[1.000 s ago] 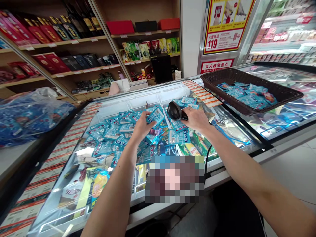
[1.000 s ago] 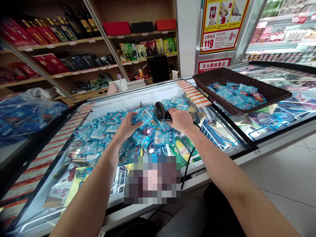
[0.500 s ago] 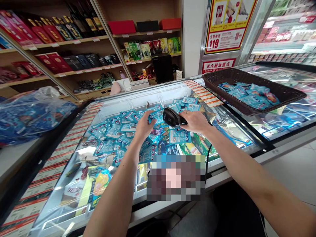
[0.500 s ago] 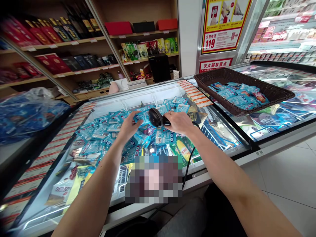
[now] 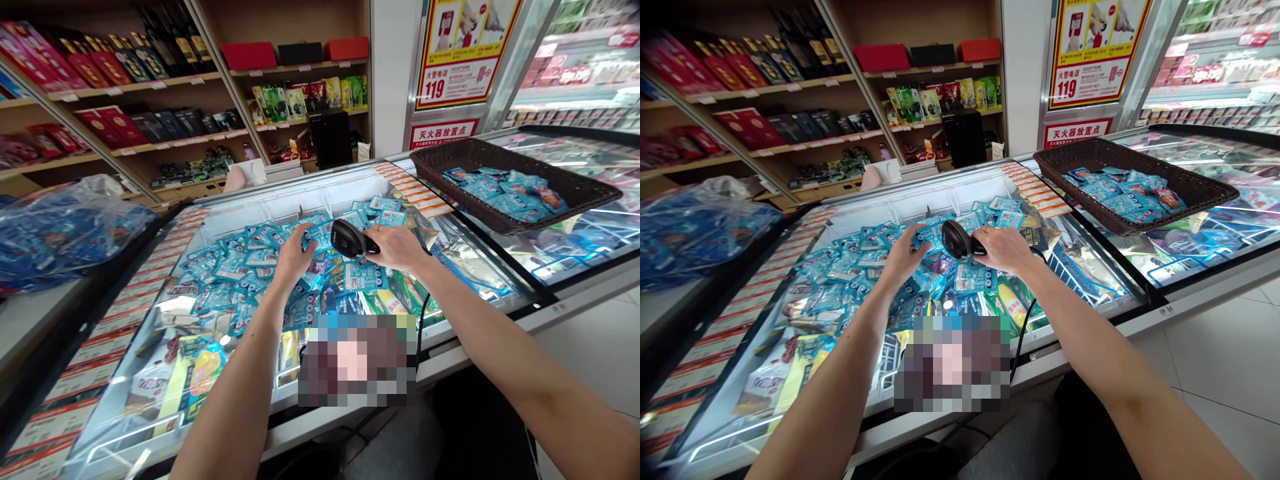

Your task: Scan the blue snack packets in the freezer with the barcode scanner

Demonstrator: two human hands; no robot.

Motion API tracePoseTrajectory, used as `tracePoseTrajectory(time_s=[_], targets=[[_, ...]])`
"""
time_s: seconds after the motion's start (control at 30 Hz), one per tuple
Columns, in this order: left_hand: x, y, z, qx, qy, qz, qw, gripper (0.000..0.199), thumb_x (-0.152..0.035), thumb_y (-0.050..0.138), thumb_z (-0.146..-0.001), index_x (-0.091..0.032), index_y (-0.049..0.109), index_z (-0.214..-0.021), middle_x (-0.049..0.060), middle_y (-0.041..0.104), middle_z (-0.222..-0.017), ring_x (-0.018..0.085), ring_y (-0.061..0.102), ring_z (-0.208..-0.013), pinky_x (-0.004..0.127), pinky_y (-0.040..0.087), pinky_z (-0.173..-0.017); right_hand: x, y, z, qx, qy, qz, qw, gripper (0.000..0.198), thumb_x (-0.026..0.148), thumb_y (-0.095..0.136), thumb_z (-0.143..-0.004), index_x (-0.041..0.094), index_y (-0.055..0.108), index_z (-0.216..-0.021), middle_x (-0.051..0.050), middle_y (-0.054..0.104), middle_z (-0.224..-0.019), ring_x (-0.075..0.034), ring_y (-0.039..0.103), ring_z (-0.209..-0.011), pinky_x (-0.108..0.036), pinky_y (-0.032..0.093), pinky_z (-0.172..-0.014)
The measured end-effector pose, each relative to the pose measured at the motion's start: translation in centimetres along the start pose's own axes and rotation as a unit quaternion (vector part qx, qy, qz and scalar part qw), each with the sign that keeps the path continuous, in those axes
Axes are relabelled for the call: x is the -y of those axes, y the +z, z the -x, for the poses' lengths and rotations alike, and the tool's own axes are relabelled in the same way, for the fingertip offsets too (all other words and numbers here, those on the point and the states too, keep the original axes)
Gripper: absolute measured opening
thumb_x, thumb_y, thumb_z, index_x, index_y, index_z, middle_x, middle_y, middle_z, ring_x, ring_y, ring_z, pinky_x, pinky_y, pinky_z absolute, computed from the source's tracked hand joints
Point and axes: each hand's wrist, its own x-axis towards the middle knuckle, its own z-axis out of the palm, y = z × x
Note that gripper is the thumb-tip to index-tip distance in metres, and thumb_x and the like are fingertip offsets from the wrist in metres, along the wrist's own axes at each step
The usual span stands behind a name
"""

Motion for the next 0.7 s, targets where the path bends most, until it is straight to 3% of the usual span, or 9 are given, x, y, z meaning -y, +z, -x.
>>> tracePoseTrajectory(time_s=[0.7], targets=[[0.20,0.19,-0.01,-0.005,0.001,-0.007,1.000,0.044,-0.033,0.044,-0.082,-0.024,0.045,-0.126,0.005,0.060,-0.102,0.015,0.053,-0.069,0.029,0.042,-0.070,-0.05,0.08,-0.08,-0.008,-0.010,0.008,1.000,0.028,0.038,0.054,-0.081,0.019,0.058,-0.100,-0.004,0.066,-0.096,-0.019,0.061,-0.080,-0.027,0.032,-0.057]])
